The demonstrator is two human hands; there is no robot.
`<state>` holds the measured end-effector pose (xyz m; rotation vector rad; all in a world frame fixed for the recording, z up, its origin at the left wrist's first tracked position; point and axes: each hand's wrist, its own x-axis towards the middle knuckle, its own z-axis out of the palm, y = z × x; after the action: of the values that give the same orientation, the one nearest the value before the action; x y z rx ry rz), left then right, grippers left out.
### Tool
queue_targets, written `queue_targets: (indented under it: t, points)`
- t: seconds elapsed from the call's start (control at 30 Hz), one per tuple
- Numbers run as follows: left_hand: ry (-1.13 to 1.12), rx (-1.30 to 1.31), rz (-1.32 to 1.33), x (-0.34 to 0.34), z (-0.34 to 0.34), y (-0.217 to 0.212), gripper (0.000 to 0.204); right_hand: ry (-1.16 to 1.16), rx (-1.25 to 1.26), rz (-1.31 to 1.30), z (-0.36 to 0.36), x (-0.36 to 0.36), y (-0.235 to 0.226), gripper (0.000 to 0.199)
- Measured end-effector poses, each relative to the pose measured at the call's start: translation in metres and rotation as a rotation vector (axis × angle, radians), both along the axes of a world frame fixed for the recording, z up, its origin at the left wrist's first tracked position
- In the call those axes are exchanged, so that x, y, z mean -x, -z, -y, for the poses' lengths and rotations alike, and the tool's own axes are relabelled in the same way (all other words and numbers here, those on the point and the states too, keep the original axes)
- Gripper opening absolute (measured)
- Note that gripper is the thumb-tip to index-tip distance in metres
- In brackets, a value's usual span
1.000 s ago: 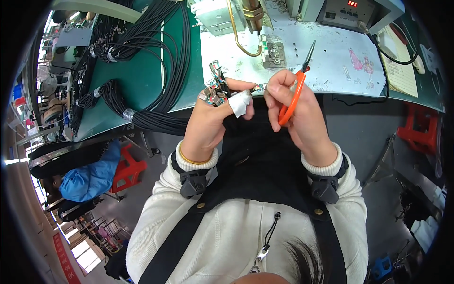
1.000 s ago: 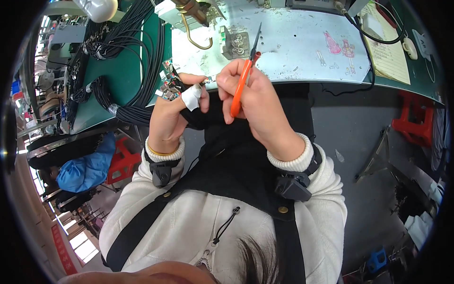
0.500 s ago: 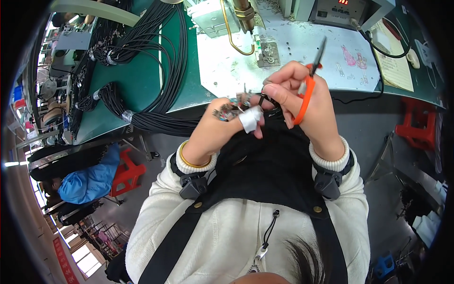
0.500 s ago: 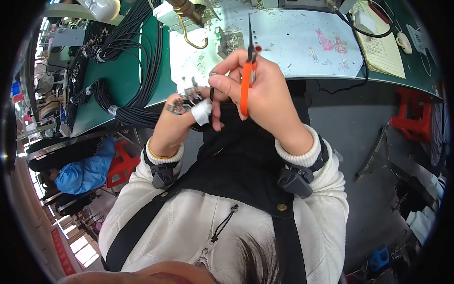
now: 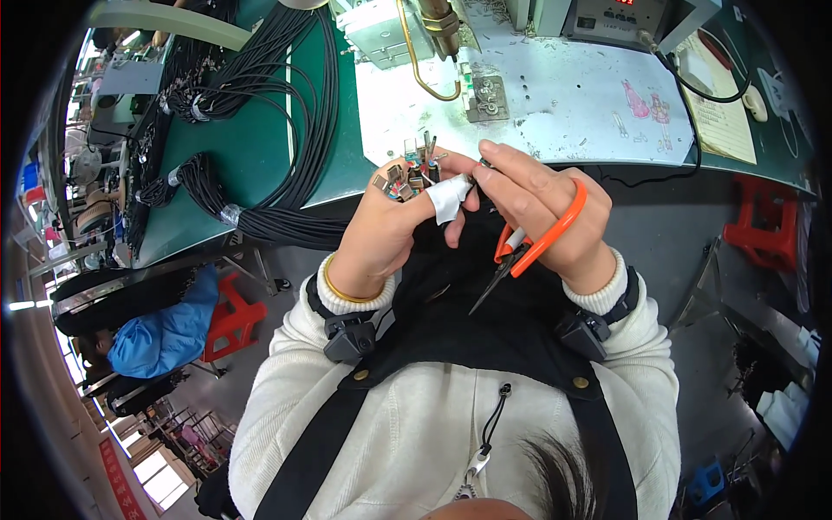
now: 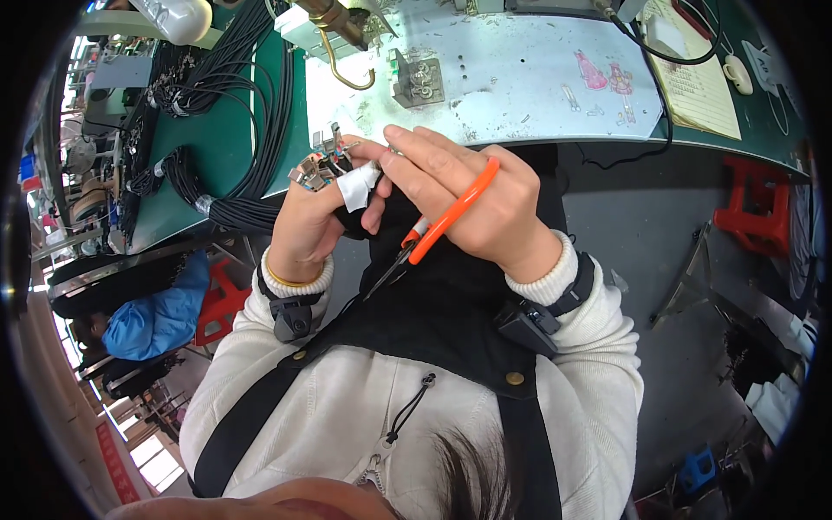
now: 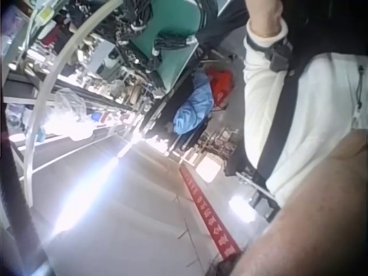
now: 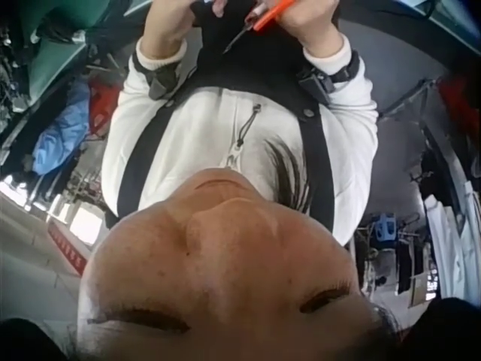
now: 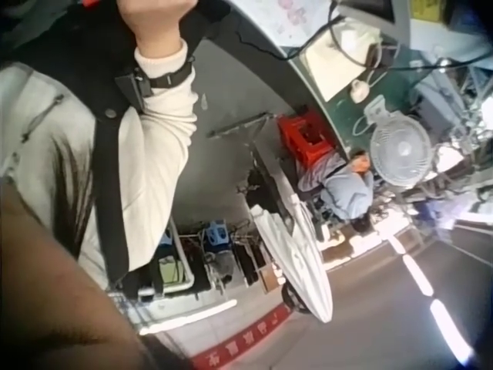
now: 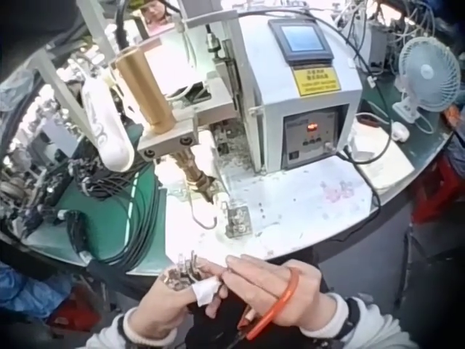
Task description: The person trims the ends of wires with shears, places the wire ends into a machine, and presses a foot pedal. After the machine cycles, the person removes the wires and repeats the process.
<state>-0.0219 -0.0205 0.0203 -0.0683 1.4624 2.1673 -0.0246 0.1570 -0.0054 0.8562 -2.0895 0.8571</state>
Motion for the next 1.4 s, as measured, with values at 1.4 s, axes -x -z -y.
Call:
queue_targets:
  t: [1.4]
  points:
    - [-0.100, 0.041, 0.110, -0.004, -0.012, 0.006, 0.014, -0.067, 0.218, 0.268, 0.002, -0.008, 0.014, 0.023]
